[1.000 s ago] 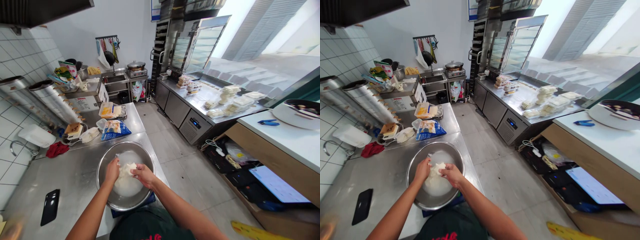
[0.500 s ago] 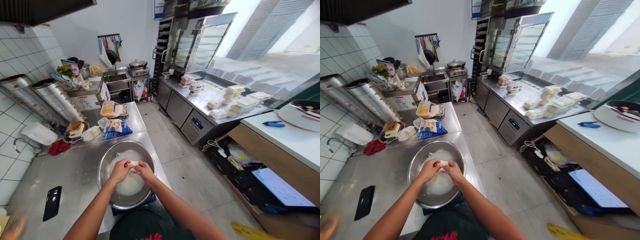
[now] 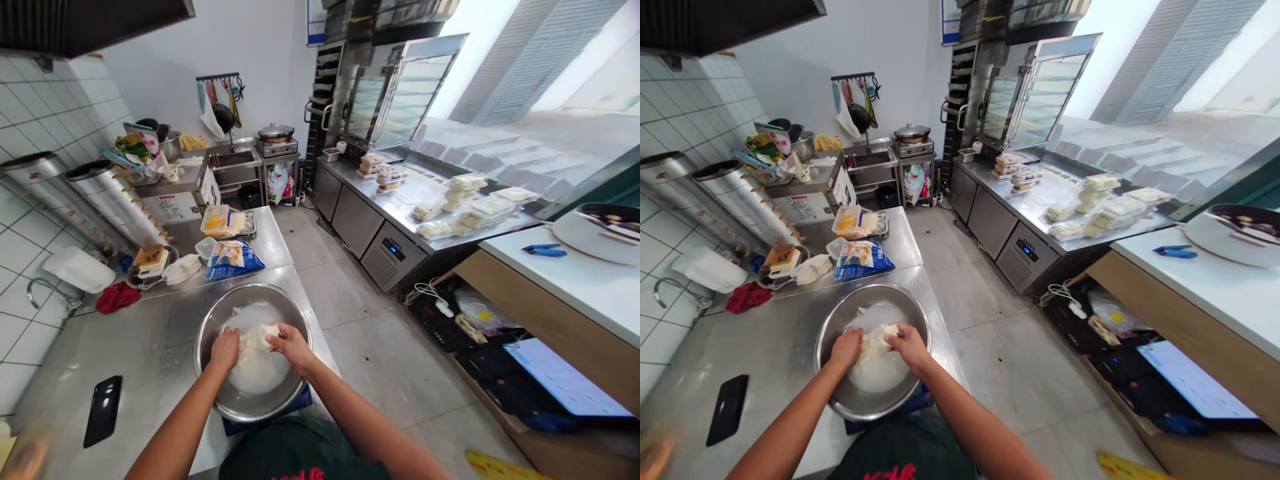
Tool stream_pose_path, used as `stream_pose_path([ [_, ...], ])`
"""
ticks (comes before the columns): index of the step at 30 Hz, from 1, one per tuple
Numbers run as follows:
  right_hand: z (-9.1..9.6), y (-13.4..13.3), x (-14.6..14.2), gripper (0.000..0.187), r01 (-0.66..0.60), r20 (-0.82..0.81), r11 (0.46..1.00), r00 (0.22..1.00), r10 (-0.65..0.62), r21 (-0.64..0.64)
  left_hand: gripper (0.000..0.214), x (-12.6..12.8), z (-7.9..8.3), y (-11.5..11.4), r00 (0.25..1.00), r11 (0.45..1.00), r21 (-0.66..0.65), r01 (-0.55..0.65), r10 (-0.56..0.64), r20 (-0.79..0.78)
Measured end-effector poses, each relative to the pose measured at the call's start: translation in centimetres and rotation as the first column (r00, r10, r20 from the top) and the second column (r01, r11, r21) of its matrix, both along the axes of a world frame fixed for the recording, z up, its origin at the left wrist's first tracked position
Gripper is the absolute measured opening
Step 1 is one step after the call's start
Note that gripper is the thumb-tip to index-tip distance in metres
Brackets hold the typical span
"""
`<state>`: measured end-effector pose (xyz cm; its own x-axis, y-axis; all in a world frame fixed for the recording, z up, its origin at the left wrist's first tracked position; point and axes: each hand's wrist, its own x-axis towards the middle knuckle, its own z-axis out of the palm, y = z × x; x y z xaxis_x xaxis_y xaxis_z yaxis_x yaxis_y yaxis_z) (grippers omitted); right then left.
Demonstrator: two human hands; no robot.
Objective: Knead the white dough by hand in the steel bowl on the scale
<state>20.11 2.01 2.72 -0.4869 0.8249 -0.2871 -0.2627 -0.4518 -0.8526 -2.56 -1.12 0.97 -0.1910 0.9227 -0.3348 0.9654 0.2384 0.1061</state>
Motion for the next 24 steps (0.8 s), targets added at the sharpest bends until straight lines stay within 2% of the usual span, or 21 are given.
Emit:
stream_pose_path([
  [3,-1.1,0.3,-0.4,0.04,0.001,0.08,0.995,0.997,-0.009,0.095,0.028,0.6,0.9,-0.3,0.997,0.998,-0.014,0.055,-0.054,0.063],
  [5,-1.6,0.5,-0.5,0.031,-0.034,0.193,0.977,0.981,-0.007,0.212,0.035,1.6,2.3,0.1,0.973,0.992,0.115,0.054,-0.078,0.218],
  [7,-1.8,0.6,-0.5,0.026,-0.093,0.305,0.945,0.952,-0.008,0.313,0.039,2.7,4.0,0.6,0.89,0.969,0.246,0.0,-0.113,0.442],
  [9,-1.8,0.7,-0.4,0.024,-0.136,0.352,0.917,0.936,-0.005,0.374,0.037,3.9,5.4,0.9,0.778,0.966,0.256,-0.03,-0.138,0.613],
  [11,-1.8,0.7,-0.5,0.02,-0.152,0.357,0.901,0.934,-0.003,0.407,0.034,4.9,6.4,1.0,0.729,0.972,0.236,-0.014,-0.151,0.668],
  [13,-1.8,0.7,-0.5,0.017,-0.15,0.367,0.909,0.93,-0.003,0.389,0.025,5.7,6.9,0.8,0.76,0.961,0.275,0.001,-0.179,0.624],
  [16,-1.7,0.9,-0.5,0.021,-0.136,0.379,0.949,0.925,0.019,0.285,0.019,6.1,6.7,0.8,0.835,0.924,0.382,0.002,-0.212,0.508],
  [18,-1.6,1.1,-0.2,0.025,-0.146,0.35,0.959,0.935,0.053,0.245,0.021,5.6,6.0,1.0,0.851,0.92,0.39,-0.041,-0.172,0.495],
  [21,-1.2,1.2,0.3,0.032,-0.161,0.285,0.956,0.954,0.087,0.247,0.022,3.6,4.1,1.3,0.885,0.942,0.297,-0.158,0.001,0.466],
  [24,-1.2,1.1,0.6,0.036,-0.116,0.223,0.976,0.972,0.073,0.185,0.017,1.3,1.8,1.0,0.964,0.969,0.197,-0.152,0.101,0.246],
])
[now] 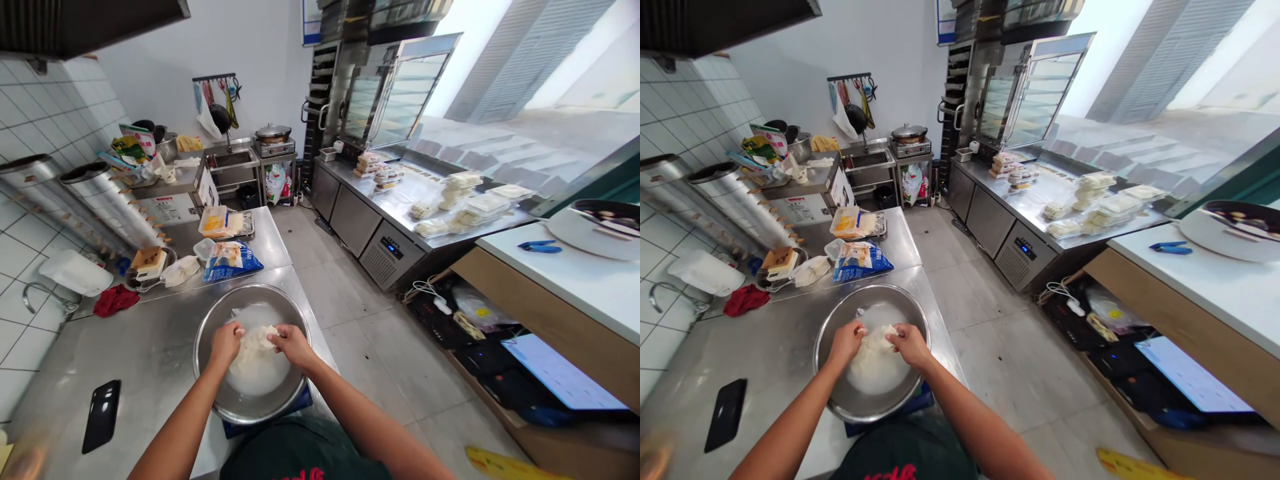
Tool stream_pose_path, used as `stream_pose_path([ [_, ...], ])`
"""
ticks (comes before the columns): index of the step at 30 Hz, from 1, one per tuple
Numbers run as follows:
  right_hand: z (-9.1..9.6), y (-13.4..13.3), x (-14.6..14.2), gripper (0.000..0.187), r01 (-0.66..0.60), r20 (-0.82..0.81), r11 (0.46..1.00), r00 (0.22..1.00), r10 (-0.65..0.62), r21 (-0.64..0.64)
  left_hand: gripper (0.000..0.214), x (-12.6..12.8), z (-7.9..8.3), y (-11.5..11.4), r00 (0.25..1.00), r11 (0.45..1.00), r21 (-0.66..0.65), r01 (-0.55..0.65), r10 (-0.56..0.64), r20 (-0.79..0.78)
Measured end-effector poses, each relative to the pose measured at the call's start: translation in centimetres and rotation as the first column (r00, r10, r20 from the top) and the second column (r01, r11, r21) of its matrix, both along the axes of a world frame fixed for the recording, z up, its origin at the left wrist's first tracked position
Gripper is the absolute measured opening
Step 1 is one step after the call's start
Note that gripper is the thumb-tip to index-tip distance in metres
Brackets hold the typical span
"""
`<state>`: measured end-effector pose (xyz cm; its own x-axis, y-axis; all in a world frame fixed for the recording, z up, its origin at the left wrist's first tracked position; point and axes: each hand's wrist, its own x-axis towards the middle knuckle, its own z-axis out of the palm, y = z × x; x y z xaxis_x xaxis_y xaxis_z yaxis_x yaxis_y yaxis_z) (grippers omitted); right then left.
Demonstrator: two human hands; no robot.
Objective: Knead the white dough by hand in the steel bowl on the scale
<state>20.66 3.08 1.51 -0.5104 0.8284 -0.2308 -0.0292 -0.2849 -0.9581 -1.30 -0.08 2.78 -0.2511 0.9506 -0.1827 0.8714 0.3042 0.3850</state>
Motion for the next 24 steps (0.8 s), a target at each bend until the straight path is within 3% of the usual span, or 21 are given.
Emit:
stream_pose_path([
  [3,-0.5,-0.3,-0.3,0.029,0.021,-0.065,0.996,0.998,-0.027,-0.089,0.029,-1.2,-1.2,-0.7,0.974,0.991,-0.125,0.041,-0.068,-0.218],
  [5,-1.1,-0.3,-0.5,0.024,0.03,-0.082,0.993,0.996,-0.04,-0.114,0.028,-1.1,-1.0,-1.0,0.97,0.975,-0.194,0.104,-0.142,-0.195],
  [8,-1.9,-0.2,-0.7,0.022,0.035,-0.003,0.998,0.999,-0.035,-0.054,0.031,0.2,0.4,-0.7,0.975,0.969,-0.11,0.219,-0.214,0.057],
  [11,-2.6,-0.1,-0.8,0.035,0.047,0.089,0.996,0.995,-0.053,0.073,0.036,1.9,2.0,0.0,0.921,0.976,0.062,0.208,-0.217,0.325],
  [14,-2.9,-0.2,-1.0,0.046,0.031,0.046,0.992,0.998,-0.037,0.126,0.044,3.6,3.0,0.4,0.855,0.978,0.054,0.199,-0.201,0.478],
  [17,-2.7,-0.3,-1.1,0.053,0.057,0.085,0.989,0.994,-0.069,0.136,0.032,4.6,3.5,0.4,0.862,0.974,0.058,0.217,-0.219,0.458],
  [20,-2.0,-0.3,-0.8,0.033,0.058,0.176,0.991,0.981,-0.078,0.119,0.023,4.8,3.5,0.5,0.891,0.966,0.134,0.222,-0.257,0.375],
  [24,-0.5,-0.3,-0.3,0.028,-0.02,0.062,0.998,0.998,0.016,0.06,0.025,3.1,2.5,1.0,0.961,0.984,0.168,0.054,-0.096,0.258],
])
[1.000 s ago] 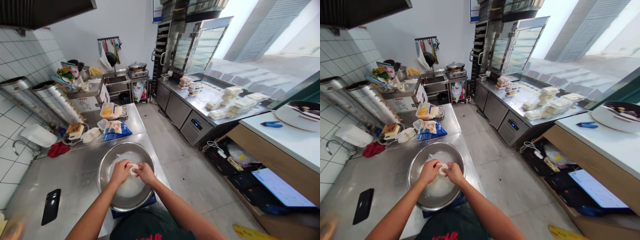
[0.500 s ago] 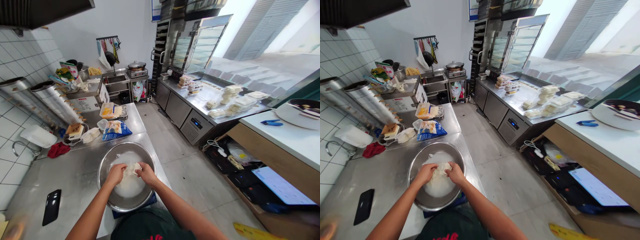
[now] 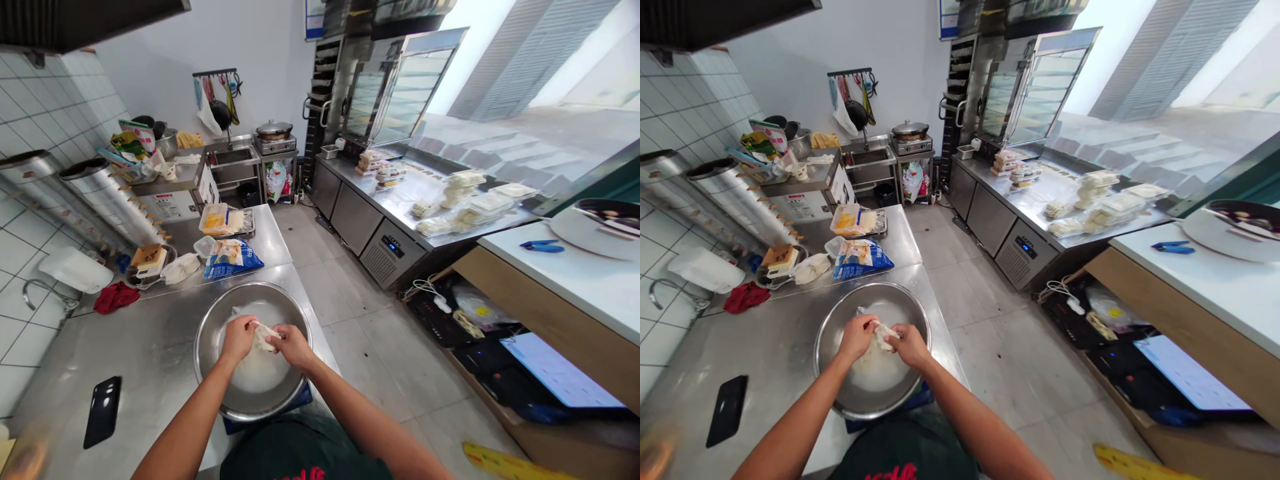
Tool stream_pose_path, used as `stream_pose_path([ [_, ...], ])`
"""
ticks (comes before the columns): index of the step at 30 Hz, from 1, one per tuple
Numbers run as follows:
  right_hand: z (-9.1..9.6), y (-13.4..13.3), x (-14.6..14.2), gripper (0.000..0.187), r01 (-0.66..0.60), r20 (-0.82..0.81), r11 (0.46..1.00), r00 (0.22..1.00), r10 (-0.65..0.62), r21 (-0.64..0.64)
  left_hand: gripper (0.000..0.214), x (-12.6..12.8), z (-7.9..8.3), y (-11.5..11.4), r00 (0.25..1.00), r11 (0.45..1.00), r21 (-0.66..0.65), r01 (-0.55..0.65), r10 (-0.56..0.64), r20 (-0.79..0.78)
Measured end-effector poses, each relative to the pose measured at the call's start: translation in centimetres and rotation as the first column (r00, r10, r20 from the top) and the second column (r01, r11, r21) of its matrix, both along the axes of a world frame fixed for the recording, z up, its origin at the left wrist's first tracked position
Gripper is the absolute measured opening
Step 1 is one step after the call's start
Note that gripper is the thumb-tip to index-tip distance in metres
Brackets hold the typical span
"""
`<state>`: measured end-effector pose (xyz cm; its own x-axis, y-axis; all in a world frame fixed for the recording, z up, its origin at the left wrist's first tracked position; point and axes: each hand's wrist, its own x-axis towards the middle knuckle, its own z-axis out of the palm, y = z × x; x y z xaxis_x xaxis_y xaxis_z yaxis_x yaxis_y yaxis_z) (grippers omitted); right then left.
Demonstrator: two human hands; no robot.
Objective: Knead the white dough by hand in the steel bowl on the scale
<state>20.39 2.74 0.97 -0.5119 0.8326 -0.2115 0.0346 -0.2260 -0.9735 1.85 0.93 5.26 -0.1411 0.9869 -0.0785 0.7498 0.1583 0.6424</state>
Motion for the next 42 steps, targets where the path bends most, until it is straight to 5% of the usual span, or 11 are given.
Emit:
stream_pose_path([
  [3,0.7,-0.2,0.1,0.033,-0.013,-0.091,0.999,0.996,0.009,-0.041,0.022,-2.0,-1.5,-0.1,0.976,0.988,-0.128,-0.082,0.054,-0.213],
  [6,0.9,-0.2,0.0,0.035,0.014,-0.077,0.997,0.997,-0.019,-0.071,0.026,-3.4,-2.8,-0.8,0.898,0.956,-0.285,-0.072,-0.063,-0.436],
  [9,0.8,-0.1,0.0,0.033,0.008,-0.055,0.998,0.998,-0.011,-0.066,0.024,-3.4,-2.9,-1.4,0.893,0.918,-0.396,0.011,-0.187,-0.41],
  [17,0.8,0.2,0.1,0.031,-0.134,0.113,0.973,0.987,0.115,0.185,0.034,0.5,2.3,-1.1,0.954,0.963,-0.045,0.264,-0.254,0.16],
  [21,1.0,0.0,0.3,0.035,-0.118,0.144,0.975,0.985,0.092,0.188,0.02,1.5,3.1,-0.8,0.961,0.964,0.044,0.264,-0.266,0.079],
  [26,1.4,-0.4,1.0,0.039,-0.077,0.007,0.987,0.997,0.076,0.143,0.025,-0.7,0.6,0.0,0.985,0.991,0.033,0.131,-0.127,-0.113],
  [29,1.4,-0.4,1.0,0.036,-0.059,-0.071,0.998,0.996,0.062,0.036,0.018,-2.7,-2.0,-0.2,0.934,0.991,-0.137,-0.006,-0.043,-0.353],
  [32,0.9,-0.2,0.8,0.029,-0.033,-0.102,0.997,0.994,0.025,-0.073,0.024,-3.5,-3.7,-0.8,0.866,0.955,-0.296,-0.023,-0.129,-0.484],
  [35,0.2,-0.1,0.7,0.023,-0.041,-0.087,0.998,0.995,0.037,-0.045,0.019,-2.9,-3.2,-1.1,0.893,0.932,-0.353,0.084,-0.227,-0.389],
  [39,-0.1,-0.1,0.7,0.025,-0.048,-0.01,0.998,0.999,0.049,0.046,0.034,-0.8,-0.1,-0.4,0.98,0.971,-0.144,0.191,-0.196,-0.019],
  [42,0.6,0.0,0.5,0.024,-0.096,-0.026,0.991,0.995,0.098,0.094,0.04,0.9,2.1,0.0,0.952,0.963,-0.083,0.258,-0.239,0.19],
])
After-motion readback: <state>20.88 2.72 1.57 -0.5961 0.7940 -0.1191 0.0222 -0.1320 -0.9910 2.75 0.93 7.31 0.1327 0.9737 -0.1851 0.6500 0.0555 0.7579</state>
